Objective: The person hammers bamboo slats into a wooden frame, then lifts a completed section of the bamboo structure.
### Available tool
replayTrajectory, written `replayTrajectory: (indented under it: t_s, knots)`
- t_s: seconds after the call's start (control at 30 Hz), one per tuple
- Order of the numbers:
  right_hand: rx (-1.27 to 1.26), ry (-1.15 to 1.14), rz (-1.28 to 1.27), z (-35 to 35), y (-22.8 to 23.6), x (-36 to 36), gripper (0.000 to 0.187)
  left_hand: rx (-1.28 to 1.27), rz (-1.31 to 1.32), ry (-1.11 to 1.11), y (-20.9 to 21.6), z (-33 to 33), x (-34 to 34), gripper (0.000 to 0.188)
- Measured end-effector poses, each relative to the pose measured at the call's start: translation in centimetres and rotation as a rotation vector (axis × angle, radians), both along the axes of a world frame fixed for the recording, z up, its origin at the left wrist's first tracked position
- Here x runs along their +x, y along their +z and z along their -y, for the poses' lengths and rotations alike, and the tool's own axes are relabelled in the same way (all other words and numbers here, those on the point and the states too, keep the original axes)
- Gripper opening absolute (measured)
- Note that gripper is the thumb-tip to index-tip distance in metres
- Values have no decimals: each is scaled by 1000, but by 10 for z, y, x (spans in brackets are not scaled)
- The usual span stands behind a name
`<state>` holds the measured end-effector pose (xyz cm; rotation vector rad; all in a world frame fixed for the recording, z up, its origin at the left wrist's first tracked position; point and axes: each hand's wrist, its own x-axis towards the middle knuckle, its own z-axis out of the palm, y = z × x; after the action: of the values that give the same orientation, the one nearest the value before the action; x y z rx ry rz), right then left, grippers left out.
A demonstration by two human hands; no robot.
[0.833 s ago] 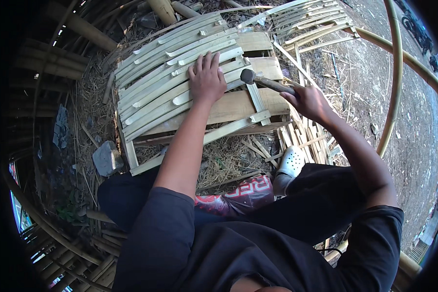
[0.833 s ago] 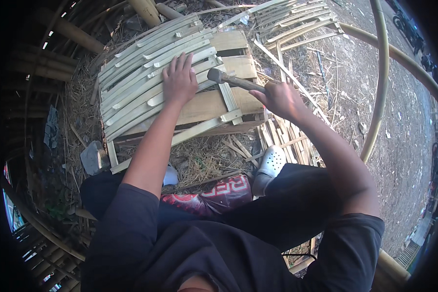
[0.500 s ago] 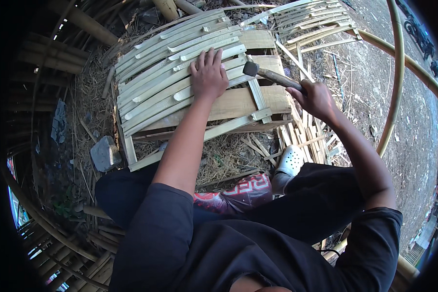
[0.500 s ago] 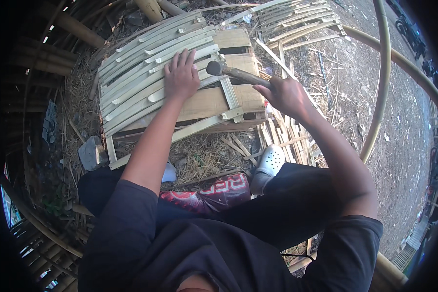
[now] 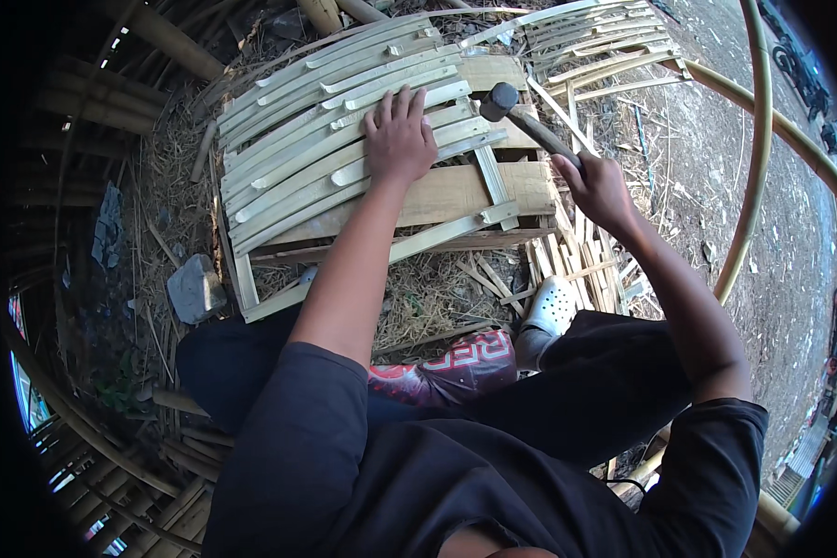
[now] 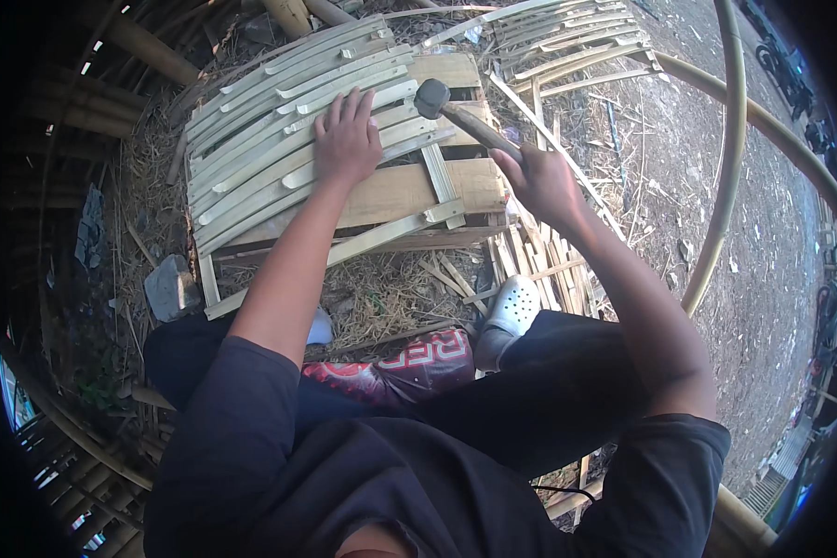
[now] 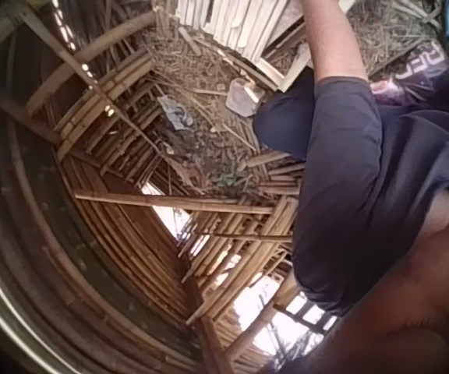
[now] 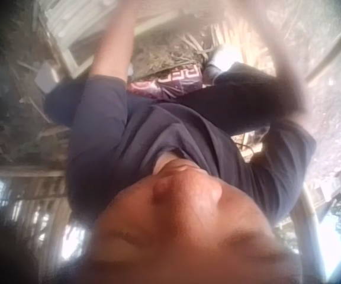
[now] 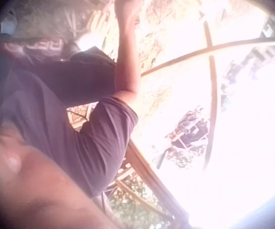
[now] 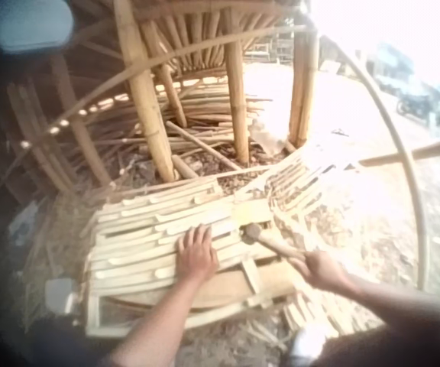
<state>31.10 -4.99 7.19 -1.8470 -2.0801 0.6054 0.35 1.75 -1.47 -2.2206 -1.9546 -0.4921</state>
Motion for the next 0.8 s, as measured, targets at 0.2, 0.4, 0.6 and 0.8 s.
replayTrajectory:
  t_s: [0.2, 0.4, 0.6, 0.8]
  knots:
    - [-156, 23, 129, 0, -6, 0, 63, -21, -4, 9, 1, 1, 2, 56]
    - [-75, 101, 184, 3, -17, 6, 63, -21, -3, 10, 3, 2, 3, 57]
    - [-132, 61, 152, -2, 2, -1, 57, -7, -8, 15, 0, 1, 0, 57]
    - [280, 229, -157, 14, -5, 24, 42, 25, 35, -10, -2, -1, 4, 57]
